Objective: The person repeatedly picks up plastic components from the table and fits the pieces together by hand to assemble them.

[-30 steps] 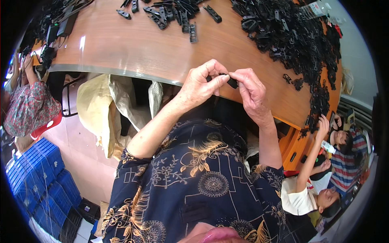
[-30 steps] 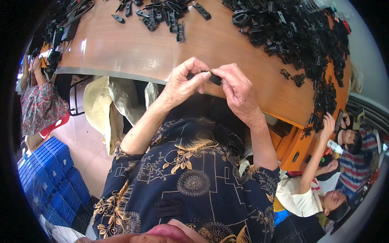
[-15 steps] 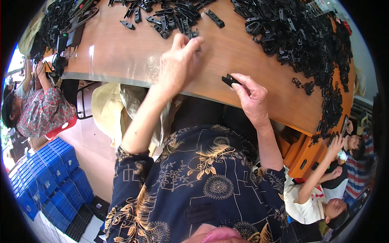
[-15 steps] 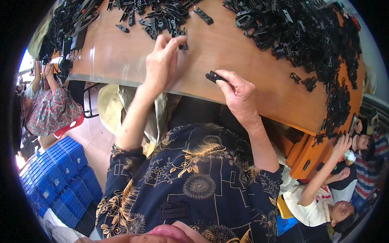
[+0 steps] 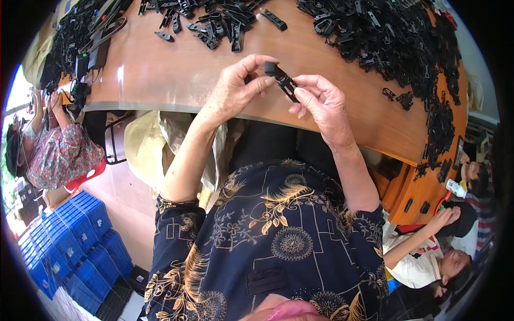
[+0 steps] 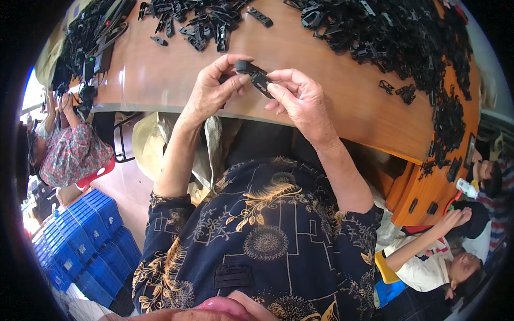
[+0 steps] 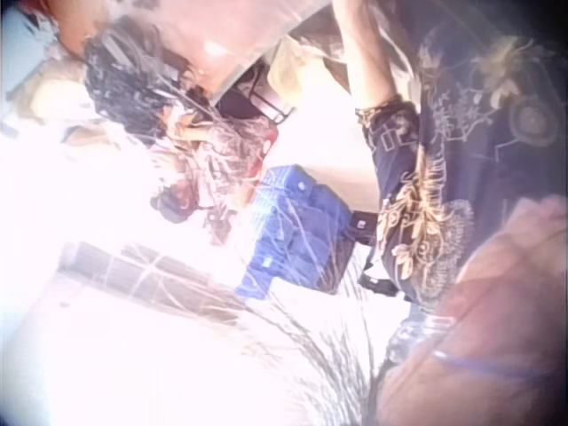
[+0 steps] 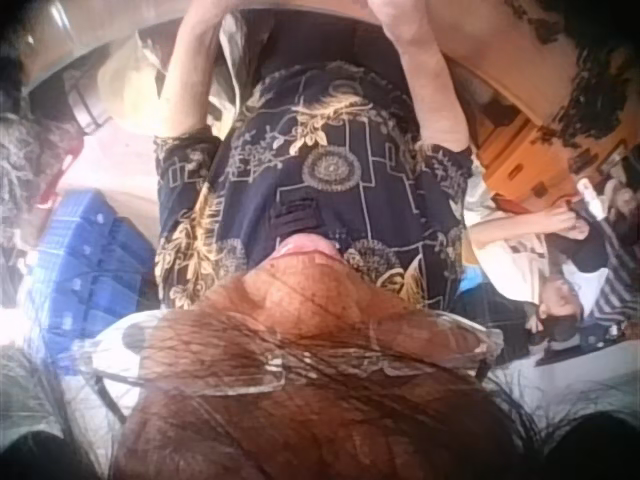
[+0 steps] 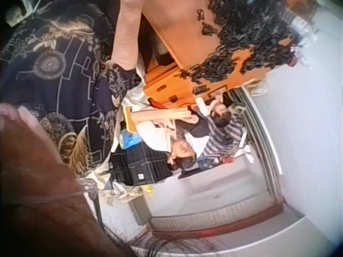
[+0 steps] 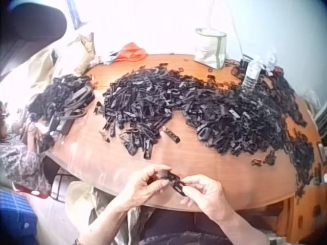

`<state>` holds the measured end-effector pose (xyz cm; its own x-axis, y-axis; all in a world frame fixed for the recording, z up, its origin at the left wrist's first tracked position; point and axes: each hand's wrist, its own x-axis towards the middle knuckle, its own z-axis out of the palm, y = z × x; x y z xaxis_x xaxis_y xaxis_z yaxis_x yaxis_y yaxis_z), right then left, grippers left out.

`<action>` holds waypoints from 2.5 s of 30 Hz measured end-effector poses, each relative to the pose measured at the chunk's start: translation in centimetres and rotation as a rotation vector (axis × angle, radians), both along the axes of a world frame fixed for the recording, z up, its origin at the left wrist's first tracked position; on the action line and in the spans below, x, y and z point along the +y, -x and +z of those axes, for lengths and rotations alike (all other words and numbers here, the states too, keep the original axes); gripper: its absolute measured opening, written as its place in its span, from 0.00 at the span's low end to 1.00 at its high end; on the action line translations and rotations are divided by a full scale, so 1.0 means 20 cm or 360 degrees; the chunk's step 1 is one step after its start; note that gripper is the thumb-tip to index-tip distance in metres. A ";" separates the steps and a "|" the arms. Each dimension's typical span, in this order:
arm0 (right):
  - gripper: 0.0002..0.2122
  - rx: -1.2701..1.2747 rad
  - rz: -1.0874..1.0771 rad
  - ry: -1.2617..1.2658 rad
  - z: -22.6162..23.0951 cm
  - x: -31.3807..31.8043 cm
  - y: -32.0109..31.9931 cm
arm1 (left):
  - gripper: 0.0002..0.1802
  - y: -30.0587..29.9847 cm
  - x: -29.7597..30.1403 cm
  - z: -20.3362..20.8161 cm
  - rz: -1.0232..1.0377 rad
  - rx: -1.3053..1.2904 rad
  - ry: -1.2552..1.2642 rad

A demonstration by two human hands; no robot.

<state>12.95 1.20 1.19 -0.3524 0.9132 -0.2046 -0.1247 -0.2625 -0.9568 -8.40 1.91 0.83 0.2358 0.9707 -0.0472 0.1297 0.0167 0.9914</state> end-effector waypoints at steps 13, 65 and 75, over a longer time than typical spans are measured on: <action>0.07 -0.0177 0.0136 -0.0003 0.05 -0.10 0.02 | 0.18 -0.04 -0.23 0.05 -0.0026 0.0236 -0.0075; 0.06 -0.0062 0.0579 0.0279 -0.16 -0.35 0.36 | 0.09 0.12 -0.79 -0.07 0.0657 -0.0603 0.0811; 0.05 -0.0441 -0.0142 -0.0719 -0.11 -0.21 0.07 | 0.14 0.51 -0.83 -0.46 0.1190 0.0708 0.0266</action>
<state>11.61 -3.06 -0.95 -0.2583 0.9556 0.1416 0.1455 0.1834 -0.9722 -18.56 -14.67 -8.32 -0.5315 0.8357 -0.1381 0.4001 0.3914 0.8287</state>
